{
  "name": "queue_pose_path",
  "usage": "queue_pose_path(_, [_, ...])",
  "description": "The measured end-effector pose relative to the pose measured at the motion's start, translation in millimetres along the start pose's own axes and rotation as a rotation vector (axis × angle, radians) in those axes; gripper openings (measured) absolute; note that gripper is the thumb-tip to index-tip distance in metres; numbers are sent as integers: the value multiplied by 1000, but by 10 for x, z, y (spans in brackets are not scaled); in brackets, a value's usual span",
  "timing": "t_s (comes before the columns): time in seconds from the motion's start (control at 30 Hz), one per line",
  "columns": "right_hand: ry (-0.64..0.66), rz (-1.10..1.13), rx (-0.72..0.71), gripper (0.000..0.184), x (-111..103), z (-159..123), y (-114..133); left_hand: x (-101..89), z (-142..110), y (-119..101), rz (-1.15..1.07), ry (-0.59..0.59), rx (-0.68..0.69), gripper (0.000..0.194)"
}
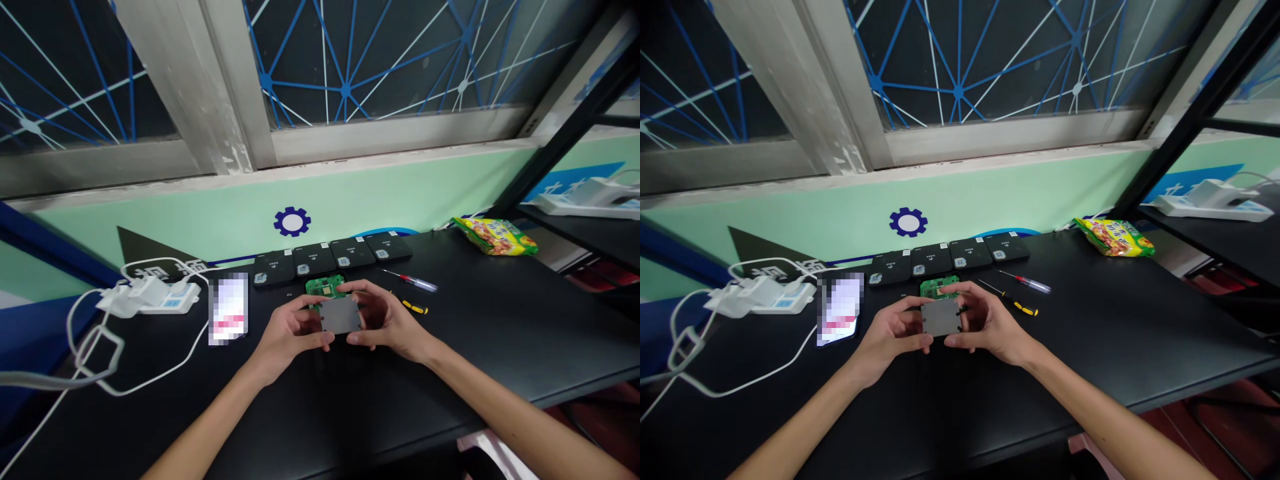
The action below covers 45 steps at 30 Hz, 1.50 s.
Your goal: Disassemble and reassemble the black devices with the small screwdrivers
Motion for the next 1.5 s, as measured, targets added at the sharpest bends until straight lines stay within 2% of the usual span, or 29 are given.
queue_pose_path(0.13, [-26,-5,-5,63,20,-14,-21,36,-28,22,-31,7,-26,59])
queue_pose_path(0.33, [-65,-13,-5,62,-24,-6,-49,42,-41,17,13,49,-7,61])
queue_pose_path(0.5, [-87,-35,-36,60,-65,16,0,-55,7,-77,116,1,116,62])
queue_pose_path(0.67, [-78,-64,-86,55,-69,2,33,-132,33,-143,190,-60,202,49])
queue_pose_path(0.77, [-82,-163,-158,53,-73,-20,54,-95,4,-143,198,-43,182,46])
queue_pose_path(0.9, [-61,-385,-399,53,-31,-71,198,4,-49,-123,151,25,121,44])
queue_pose_path(1.0, [-31,-513,-493,58,16,-105,249,47,-66,-113,118,54,104,40])
queue_pose_path(1.2, [-19,-682,-599,65,63,-149,185,28,-58,1,225,38,51,36])
queue_pose_path(1.37, [-59,-647,-610,91,59,-135,164,-43,-23,60,279,-36,40,35])
queue_pose_path(1.5, [-75,-627,-586,75,64,-119,209,-80,-16,27,265,-90,31,35])
Point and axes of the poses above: each hand's wrist, its own z-axis towards the middle knuckle, its own x-axis out of the palm, y = z × x, the point moved 7 cm from there along z, towards the middle knuckle, and after that the axes turned 15 degrees about -y, right-handed, at the moved point
